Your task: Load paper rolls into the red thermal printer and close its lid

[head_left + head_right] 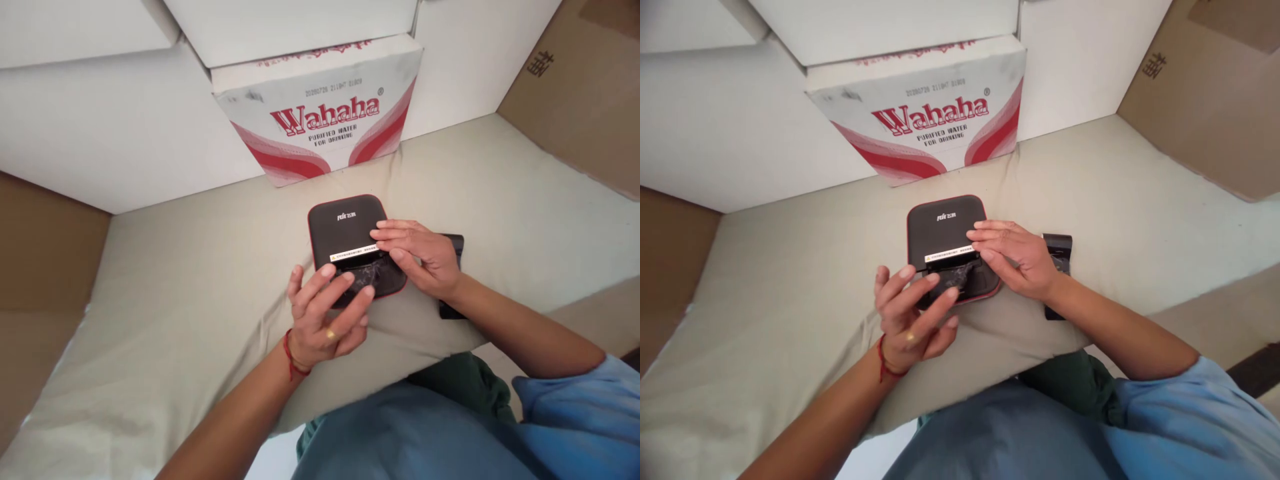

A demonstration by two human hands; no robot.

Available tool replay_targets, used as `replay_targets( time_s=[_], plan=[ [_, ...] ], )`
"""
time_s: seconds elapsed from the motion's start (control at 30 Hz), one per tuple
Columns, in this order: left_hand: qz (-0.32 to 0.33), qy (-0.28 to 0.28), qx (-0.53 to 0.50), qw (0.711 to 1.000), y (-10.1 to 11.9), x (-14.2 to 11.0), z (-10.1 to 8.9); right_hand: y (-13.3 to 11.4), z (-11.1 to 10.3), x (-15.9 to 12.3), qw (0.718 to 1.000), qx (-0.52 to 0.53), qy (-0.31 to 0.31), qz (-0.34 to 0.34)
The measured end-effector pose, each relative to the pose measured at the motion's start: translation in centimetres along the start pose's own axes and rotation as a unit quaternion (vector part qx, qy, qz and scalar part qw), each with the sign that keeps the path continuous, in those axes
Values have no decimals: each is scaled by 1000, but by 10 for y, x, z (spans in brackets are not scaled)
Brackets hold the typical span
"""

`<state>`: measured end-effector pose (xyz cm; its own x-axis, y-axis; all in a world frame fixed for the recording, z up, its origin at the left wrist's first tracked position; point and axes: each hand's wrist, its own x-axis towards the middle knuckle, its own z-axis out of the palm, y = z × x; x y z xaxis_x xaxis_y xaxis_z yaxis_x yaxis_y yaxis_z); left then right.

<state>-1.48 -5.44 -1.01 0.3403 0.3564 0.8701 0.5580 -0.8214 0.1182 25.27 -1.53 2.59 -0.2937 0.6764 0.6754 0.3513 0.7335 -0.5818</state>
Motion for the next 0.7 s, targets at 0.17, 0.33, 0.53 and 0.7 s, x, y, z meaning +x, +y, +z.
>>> replay_targets(
  time_s=[0.17, 0.33, 0.53, 0.7],
  plan=[
    [-90, -44, -50, 994, -23, 1, -7, -1, 1, -1, 1000, -17, -9, -3],
    [-166, -26, -115, 979, -22, 8, -4, -8, -1, -2, 998, -60, -25, -1],
    [-137, -52, -98, 984, -23, 12, -2, -13, -2, -3, 995, -97, -31, -9],
    [-113, -40, -97, 988, -20, 7, -2, -16, 1, -11, 995, -73, -38, -51]
  ],
)
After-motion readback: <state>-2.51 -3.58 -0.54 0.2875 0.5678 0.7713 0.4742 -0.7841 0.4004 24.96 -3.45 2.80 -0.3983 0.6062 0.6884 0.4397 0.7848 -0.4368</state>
